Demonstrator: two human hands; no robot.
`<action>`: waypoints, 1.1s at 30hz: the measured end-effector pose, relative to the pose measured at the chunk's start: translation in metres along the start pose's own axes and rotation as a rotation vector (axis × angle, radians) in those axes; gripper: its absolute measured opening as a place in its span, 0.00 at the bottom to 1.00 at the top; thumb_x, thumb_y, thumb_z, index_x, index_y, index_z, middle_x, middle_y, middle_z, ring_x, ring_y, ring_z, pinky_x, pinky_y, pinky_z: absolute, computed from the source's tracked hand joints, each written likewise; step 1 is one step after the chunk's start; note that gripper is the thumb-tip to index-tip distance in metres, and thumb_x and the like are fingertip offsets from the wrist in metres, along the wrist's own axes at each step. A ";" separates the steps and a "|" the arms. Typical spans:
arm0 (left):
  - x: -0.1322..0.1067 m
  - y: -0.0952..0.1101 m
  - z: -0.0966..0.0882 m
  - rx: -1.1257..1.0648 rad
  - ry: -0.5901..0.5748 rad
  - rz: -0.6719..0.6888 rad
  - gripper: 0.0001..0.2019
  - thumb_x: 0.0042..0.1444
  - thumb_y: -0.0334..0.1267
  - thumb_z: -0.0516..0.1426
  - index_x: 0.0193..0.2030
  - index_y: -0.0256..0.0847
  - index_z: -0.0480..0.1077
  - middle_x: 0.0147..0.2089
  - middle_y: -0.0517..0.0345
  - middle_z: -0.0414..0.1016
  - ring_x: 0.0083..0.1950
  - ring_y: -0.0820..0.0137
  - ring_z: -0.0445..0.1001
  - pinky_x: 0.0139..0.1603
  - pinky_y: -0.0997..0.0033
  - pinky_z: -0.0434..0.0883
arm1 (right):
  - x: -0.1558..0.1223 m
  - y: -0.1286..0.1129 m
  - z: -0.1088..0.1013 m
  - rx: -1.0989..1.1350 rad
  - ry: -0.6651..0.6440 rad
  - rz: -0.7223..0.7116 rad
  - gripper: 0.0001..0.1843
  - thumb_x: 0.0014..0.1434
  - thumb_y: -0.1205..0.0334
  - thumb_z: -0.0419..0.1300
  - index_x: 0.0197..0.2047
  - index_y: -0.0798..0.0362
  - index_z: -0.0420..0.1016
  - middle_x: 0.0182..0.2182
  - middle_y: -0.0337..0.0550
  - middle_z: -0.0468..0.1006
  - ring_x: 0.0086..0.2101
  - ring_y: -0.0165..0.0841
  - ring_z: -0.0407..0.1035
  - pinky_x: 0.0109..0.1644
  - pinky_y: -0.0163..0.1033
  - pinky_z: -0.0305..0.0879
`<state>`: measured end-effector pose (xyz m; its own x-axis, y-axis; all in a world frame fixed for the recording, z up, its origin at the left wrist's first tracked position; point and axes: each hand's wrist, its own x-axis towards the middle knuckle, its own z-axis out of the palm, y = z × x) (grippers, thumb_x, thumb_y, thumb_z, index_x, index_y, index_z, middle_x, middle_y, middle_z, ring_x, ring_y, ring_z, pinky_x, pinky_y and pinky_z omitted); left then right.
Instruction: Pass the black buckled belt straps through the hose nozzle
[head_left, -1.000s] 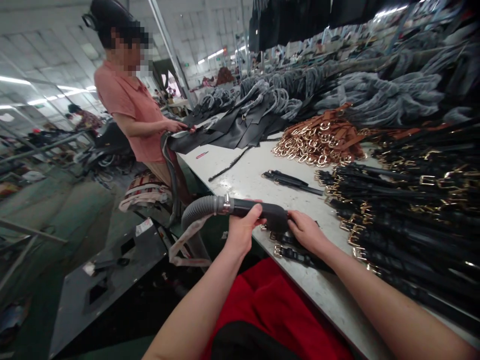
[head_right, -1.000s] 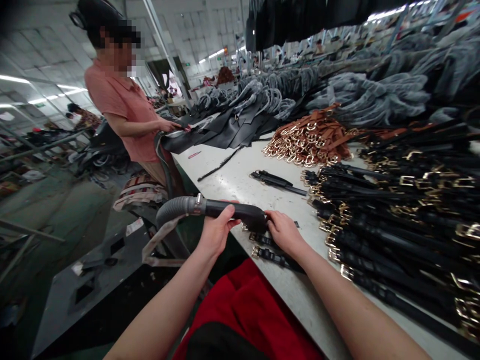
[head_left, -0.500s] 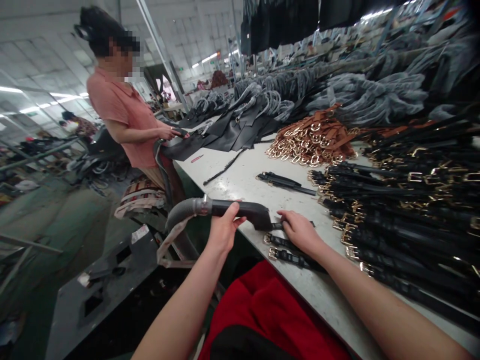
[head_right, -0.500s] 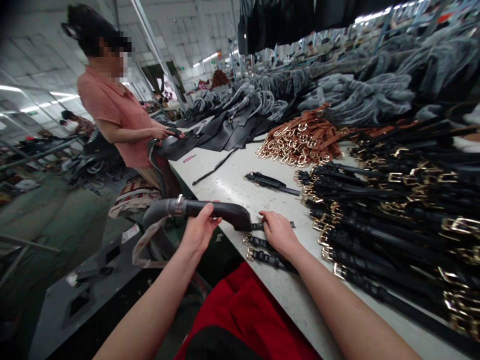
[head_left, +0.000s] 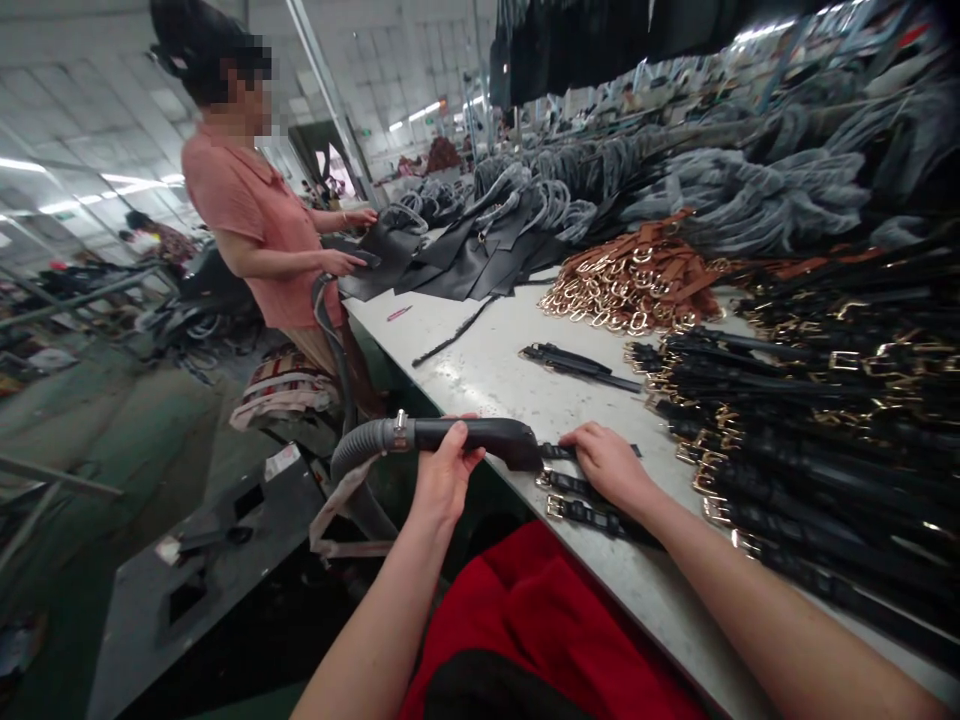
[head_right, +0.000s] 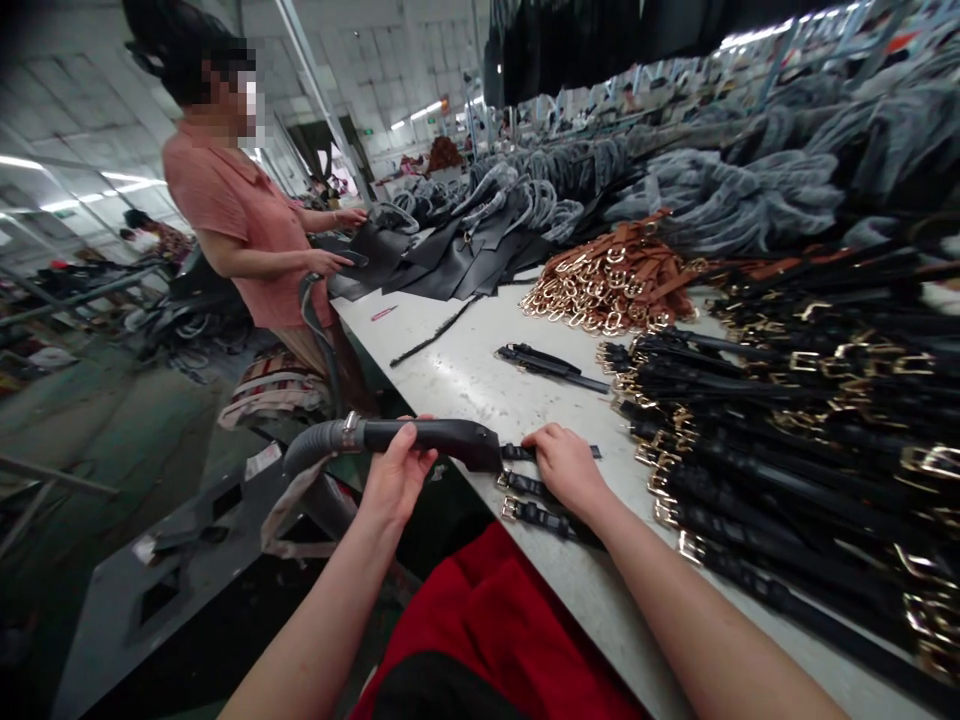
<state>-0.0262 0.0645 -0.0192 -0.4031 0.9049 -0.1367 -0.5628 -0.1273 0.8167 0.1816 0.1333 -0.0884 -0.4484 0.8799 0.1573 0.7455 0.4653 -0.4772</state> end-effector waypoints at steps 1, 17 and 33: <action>0.001 -0.001 0.001 -0.015 0.008 -0.003 0.15 0.41 0.37 0.65 0.36 0.39 0.68 0.37 0.57 0.76 0.35 0.72 0.74 0.28 0.77 0.70 | 0.000 0.000 0.000 -0.001 0.002 -0.001 0.17 0.58 0.70 0.46 0.42 0.53 0.75 0.40 0.46 0.73 0.42 0.35 0.65 0.48 0.38 0.58; -0.010 0.049 -0.045 -0.067 0.183 0.012 0.15 0.42 0.35 0.65 0.37 0.41 0.68 0.40 0.56 0.78 0.40 0.70 0.76 0.27 0.80 0.73 | 0.021 0.011 -0.022 -0.120 0.095 0.061 0.16 0.59 0.66 0.45 0.44 0.55 0.72 0.40 0.46 0.75 0.43 0.36 0.67 0.49 0.40 0.60; -0.011 0.057 -0.061 -0.040 0.276 -0.036 0.20 0.38 0.37 0.67 0.39 0.43 0.69 0.42 0.53 0.78 0.43 0.64 0.76 0.26 0.78 0.73 | 0.143 0.037 -0.028 -0.480 0.036 0.190 0.11 0.54 0.69 0.51 0.40 0.54 0.71 0.35 0.51 0.73 0.35 0.38 0.70 0.36 0.39 0.60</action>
<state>-0.0981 0.0220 -0.0053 -0.5607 0.7650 -0.3170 -0.6061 -0.1184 0.7865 0.1592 0.2790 -0.0595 -0.2720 0.9520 0.1402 0.9582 0.2814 -0.0514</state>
